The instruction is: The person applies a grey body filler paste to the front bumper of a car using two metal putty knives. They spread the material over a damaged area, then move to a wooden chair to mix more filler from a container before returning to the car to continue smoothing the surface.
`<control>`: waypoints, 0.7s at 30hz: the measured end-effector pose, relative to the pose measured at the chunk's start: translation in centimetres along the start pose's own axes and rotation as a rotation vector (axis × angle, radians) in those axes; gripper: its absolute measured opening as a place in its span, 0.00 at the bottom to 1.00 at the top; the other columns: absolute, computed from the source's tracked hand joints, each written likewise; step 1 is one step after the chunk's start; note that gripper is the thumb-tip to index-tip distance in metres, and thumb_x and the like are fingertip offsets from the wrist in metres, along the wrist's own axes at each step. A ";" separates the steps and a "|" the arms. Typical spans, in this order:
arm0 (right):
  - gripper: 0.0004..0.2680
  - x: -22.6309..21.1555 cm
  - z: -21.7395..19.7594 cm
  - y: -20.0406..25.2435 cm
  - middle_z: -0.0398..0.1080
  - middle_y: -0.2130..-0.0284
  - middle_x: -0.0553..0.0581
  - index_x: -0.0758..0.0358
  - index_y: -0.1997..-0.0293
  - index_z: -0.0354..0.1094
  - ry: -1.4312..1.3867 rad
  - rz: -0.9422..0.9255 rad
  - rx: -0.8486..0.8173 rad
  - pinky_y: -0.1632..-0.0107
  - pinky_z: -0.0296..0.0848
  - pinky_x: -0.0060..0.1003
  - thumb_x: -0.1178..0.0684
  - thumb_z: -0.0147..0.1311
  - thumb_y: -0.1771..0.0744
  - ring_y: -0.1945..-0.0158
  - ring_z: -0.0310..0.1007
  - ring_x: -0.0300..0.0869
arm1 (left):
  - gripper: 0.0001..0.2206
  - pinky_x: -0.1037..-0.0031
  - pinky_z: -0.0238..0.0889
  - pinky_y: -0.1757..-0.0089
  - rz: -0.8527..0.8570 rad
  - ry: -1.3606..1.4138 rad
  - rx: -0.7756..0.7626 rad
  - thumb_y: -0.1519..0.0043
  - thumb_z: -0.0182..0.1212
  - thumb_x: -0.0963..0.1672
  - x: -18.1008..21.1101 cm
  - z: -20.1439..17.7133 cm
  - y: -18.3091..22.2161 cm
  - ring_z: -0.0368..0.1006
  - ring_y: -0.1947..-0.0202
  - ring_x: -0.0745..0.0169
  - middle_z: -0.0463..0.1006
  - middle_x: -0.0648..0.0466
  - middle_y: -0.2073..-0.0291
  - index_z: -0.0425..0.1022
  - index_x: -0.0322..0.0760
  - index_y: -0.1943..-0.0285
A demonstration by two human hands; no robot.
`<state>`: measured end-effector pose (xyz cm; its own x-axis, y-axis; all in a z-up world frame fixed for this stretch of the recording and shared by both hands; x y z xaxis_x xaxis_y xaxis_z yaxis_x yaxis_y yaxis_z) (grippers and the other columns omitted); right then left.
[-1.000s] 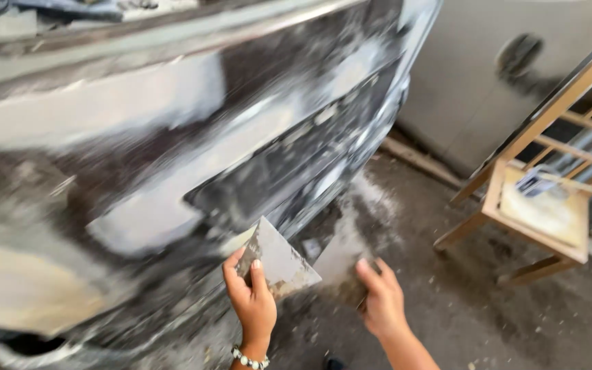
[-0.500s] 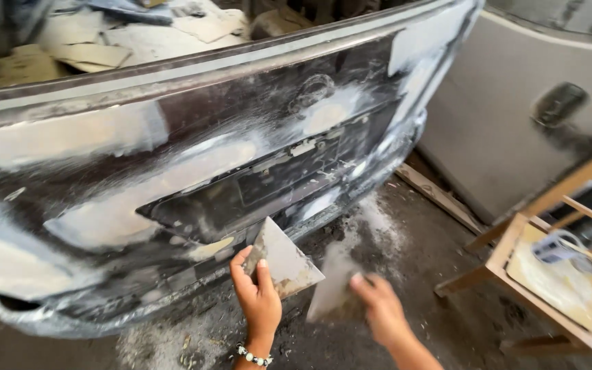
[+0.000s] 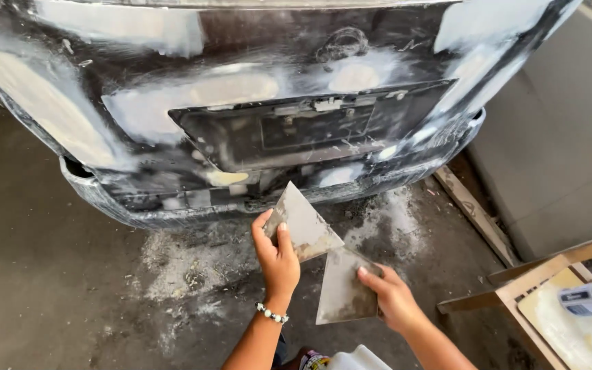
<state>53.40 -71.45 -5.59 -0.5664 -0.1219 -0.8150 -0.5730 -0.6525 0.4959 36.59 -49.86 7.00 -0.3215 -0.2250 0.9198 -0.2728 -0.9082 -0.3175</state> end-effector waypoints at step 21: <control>0.14 -2.3 -29.5 13.3 0.72 0.69 0.52 0.76 0.51 0.70 0.060 -0.246 -0.002 0.63 0.67 0.38 0.48 0.50 0.28 0.67 0.66 0.37 | 0.14 0.70 0.64 0.47 -0.130 0.037 -0.264 0.30 0.49 0.40 -3.2 28.8 19.9 0.68 0.49 0.62 0.71 0.47 0.46 0.62 0.30 0.37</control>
<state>64.56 -101.89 -6.00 -0.3739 -0.0034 -0.9275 -0.6879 -0.6697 0.2798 58.30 -77.35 4.41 -0.2997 -0.0954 0.9493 -0.5390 -0.8041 -0.2510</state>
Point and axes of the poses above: each hand's wrist, its own y-axis away from the middle knuckle, its own z-axis out of the palm, x = y × z, the point moved 10 cm from there along -y, towards the middle knuckle
